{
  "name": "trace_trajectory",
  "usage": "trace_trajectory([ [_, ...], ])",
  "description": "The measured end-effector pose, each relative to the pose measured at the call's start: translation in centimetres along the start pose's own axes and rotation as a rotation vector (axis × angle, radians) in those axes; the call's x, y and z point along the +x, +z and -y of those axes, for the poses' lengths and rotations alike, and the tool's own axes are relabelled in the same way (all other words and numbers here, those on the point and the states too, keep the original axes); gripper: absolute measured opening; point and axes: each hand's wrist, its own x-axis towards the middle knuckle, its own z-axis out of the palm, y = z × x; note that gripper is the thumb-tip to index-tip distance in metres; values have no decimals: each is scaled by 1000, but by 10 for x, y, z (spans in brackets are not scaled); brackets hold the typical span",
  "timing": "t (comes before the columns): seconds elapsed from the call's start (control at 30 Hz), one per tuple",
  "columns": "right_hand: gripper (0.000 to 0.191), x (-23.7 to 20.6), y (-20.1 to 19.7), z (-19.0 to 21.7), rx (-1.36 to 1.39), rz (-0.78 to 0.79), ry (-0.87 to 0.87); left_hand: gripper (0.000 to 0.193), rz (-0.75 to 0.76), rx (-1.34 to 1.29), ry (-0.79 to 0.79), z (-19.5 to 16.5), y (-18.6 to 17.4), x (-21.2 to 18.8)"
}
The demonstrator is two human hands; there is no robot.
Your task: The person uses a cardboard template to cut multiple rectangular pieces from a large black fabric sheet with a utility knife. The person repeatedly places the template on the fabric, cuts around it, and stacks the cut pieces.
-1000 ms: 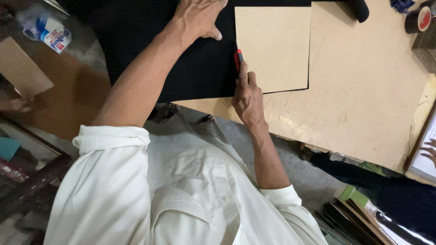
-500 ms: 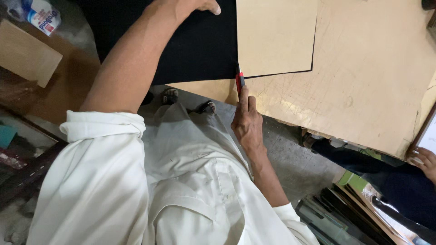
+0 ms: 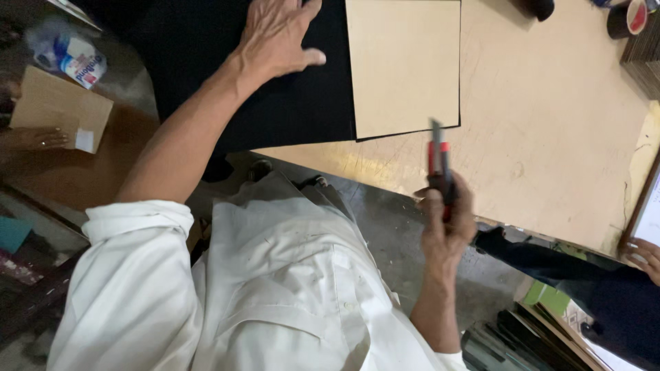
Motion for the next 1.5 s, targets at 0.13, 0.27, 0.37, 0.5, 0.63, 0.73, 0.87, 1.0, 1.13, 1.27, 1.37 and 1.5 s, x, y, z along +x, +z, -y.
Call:
trace_trajectory([
  [0.13,29,77,-31,-13,201,45,15,86,97,-40,-2,11,-4,-11],
  [0.27,29,148,-30,-36,330,231,33,72,61,8,-2,25,5,-11],
  [0.37,32,197,-25,-52,251,354,-146,60,71,-55,-98,25,9,-10],
  [0.5,33,269,-15,-65,-1,536,-413,59,101,2,-240,7,10,-1],
  [0.63,38,334,17,-67,-145,716,-556,67,-12,-19,-251,-18,16,27],
  [0.73,38,362,49,-65,-161,857,-611,85,-55,-63,-275,-30,26,45],
  [0.87,33,380,76,-64,-217,940,-659,102,-13,-9,-330,-25,34,48],
  [1.0,35,390,93,-65,-168,971,-756,101,4,-67,-326,-17,39,39],
  [1.13,33,397,100,-64,-178,987,-846,101,-16,-75,-325,-16,46,38],
  [1.27,33,398,105,-62,-222,1019,-839,101,-18,-78,-318,-16,48,39],
  [1.37,32,399,108,-59,-185,996,-906,101,-4,-101,-334,-17,47,40],
  [1.5,34,397,111,-53,-277,984,-972,94,5,-135,-363,-22,43,44],
])
